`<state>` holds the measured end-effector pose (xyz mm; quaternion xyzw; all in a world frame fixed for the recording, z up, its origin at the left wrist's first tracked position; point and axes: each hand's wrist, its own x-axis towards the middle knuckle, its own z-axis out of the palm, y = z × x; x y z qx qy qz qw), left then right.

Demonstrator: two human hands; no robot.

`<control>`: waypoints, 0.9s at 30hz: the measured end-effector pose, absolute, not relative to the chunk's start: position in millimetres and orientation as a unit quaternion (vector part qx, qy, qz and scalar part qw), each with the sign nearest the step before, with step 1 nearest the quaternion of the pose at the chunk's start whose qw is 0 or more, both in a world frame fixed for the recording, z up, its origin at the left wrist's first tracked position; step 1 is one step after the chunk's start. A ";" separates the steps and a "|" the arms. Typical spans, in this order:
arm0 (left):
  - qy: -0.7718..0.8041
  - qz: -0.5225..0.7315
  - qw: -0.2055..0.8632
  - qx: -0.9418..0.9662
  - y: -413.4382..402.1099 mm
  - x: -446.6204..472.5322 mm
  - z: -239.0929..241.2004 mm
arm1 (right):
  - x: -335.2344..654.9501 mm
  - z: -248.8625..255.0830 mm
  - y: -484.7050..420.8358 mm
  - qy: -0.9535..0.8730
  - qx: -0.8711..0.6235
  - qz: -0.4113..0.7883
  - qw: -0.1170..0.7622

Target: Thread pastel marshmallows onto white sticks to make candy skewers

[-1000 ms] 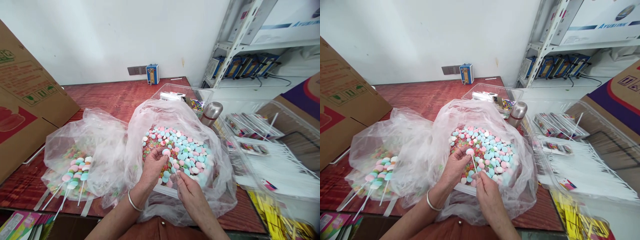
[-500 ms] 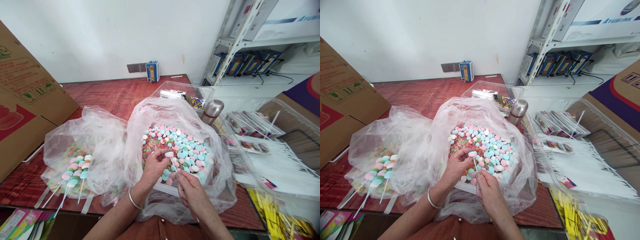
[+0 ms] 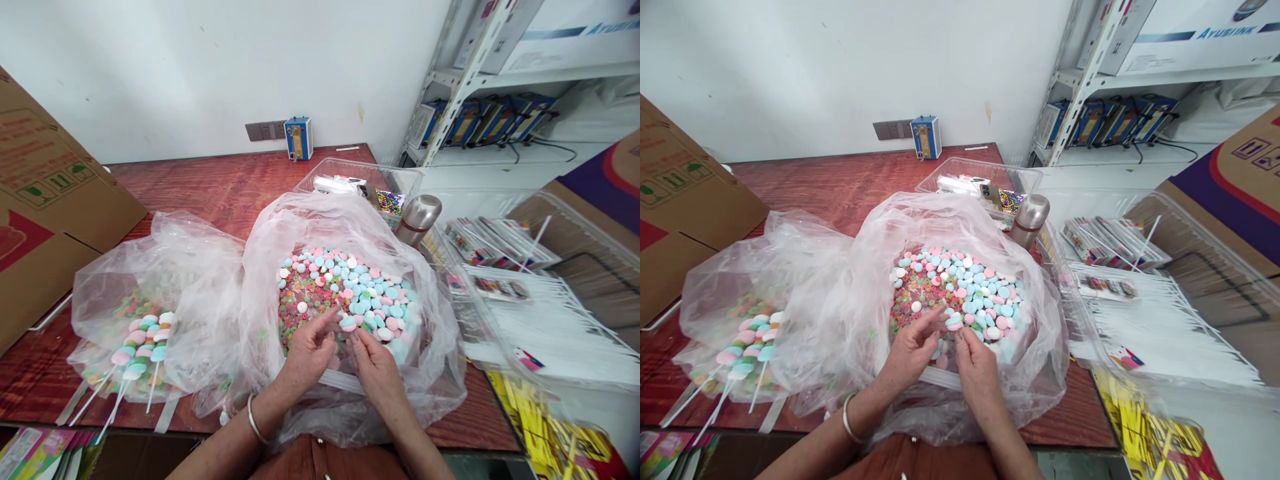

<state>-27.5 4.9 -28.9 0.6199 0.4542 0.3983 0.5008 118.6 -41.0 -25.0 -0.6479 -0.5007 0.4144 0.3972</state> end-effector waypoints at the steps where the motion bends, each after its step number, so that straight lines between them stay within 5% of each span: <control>1: 0.476 0.393 0.476 0.626 11.8 -30.7 -29.9 | 124.9 -24.8 -41.7 -0.509 -0.669 0.385 0.381; 6: 0.541 0.324 0.265 0.729 59.6 -35.8 -30.2 | 147.7 -20.9 -45.0 -0.584 -0.752 0.190 0.238; 14: 0.497 0.247 0.190 0.810 82.5 -10.5 -39.8 | 137.8 -19.2 -40.2 -0.625 -0.758 0.151 0.106; 27: 0.515 0.374 0.644 0.423 82.9 -21.8 -37.4 | 130.0 -2.7 -25.9 -0.615 -0.773 0.150 0.039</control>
